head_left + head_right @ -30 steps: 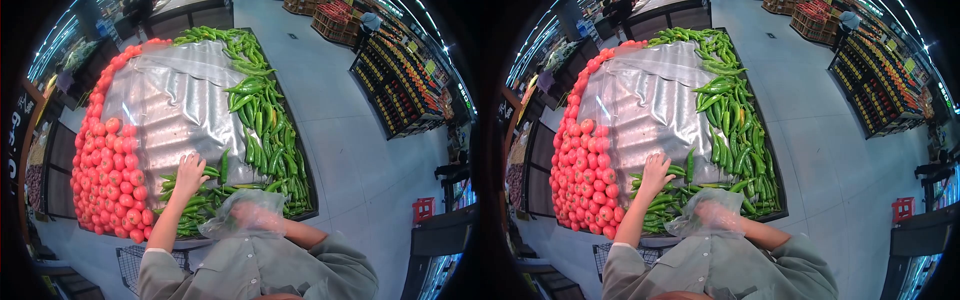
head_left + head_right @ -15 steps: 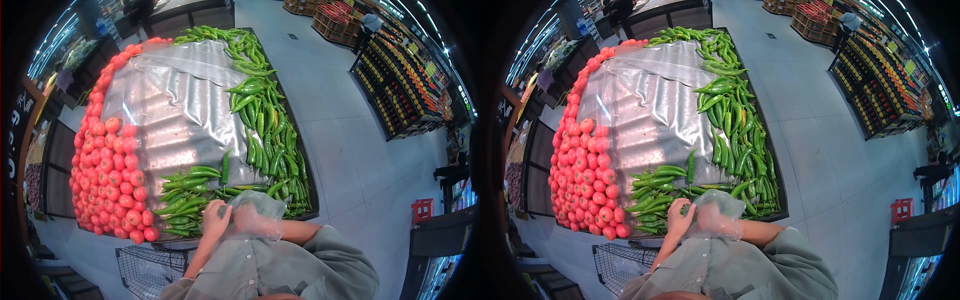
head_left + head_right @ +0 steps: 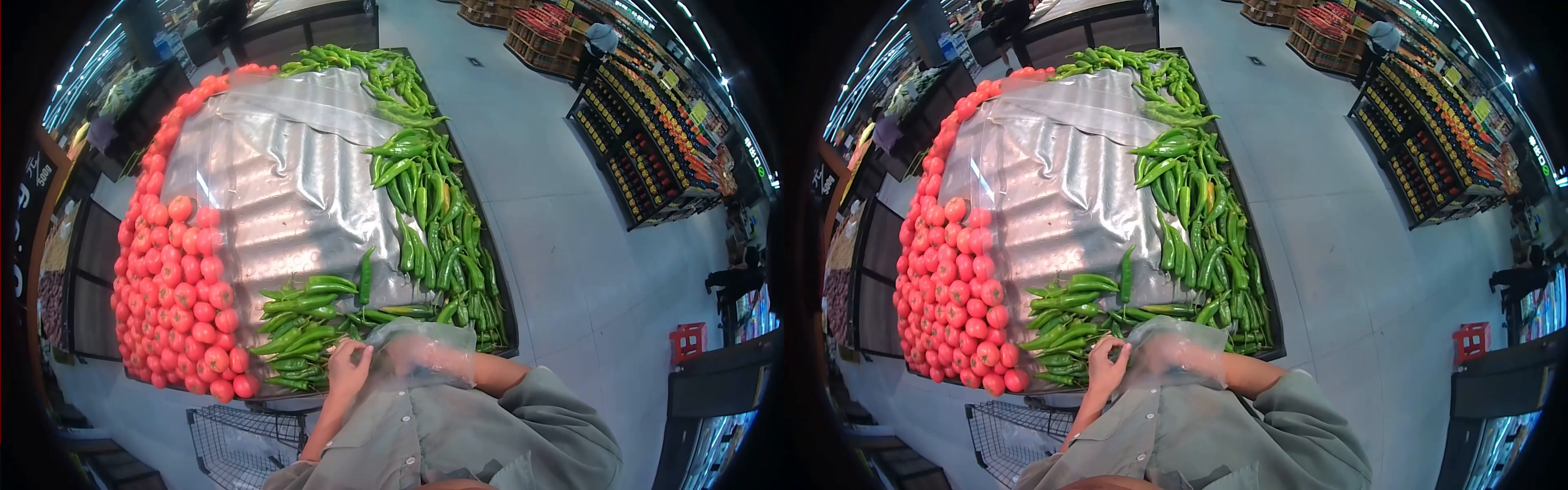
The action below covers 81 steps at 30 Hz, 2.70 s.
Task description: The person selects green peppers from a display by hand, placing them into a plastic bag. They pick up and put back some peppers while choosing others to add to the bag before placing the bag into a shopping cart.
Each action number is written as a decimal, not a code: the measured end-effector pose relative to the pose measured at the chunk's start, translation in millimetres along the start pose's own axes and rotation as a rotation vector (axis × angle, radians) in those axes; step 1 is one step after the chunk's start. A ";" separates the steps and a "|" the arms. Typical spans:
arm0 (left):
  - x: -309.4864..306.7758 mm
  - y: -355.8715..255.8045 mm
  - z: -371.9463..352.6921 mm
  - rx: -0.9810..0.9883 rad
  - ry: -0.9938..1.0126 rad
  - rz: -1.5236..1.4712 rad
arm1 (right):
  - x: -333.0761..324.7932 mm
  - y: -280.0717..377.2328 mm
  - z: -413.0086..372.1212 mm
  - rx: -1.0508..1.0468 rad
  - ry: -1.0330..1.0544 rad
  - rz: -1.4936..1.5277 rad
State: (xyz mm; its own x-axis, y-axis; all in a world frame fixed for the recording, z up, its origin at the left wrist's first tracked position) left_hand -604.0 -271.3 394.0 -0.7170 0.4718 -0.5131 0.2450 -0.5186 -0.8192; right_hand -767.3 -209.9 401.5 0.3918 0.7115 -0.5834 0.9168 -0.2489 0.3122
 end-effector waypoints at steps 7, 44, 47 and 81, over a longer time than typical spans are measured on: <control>10.6 -5.2 2.0 0.015 0.071 -0.047 | 15.0 -9.6 9.7 0.004 0.030 0.054; 17.9 10.6 -13.0 0.019 0.059 -0.043 | 0.7 -20.5 19.5 -0.144 0.065 0.017; 17.3 6.1 -12.6 -0.032 0.088 -0.047 | 2.1 -25.6 20.5 -0.162 0.115 0.014; -9.7 17.7 -16.7 -0.111 0.370 0.141 | 25.9 -201.8 -197.4 -0.082 -0.393 1.599</control>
State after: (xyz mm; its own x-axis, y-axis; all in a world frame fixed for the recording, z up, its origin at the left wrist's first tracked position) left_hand -581.8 -273.1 380.2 -0.3934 0.6366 -0.6633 0.4073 -0.5261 -0.7466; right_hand -957.3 -11.6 471.4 0.8831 -0.4194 0.2104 -0.4119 -0.4781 0.7757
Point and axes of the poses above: each hand's wrist, its own z-axis towards the middle knuckle, its own x-axis out of the palm, y = z × x, the point moved 2 cm from there along z, towards the middle knuckle, and after that the axes turned 11 degrees about x, right-handed, at the moved point
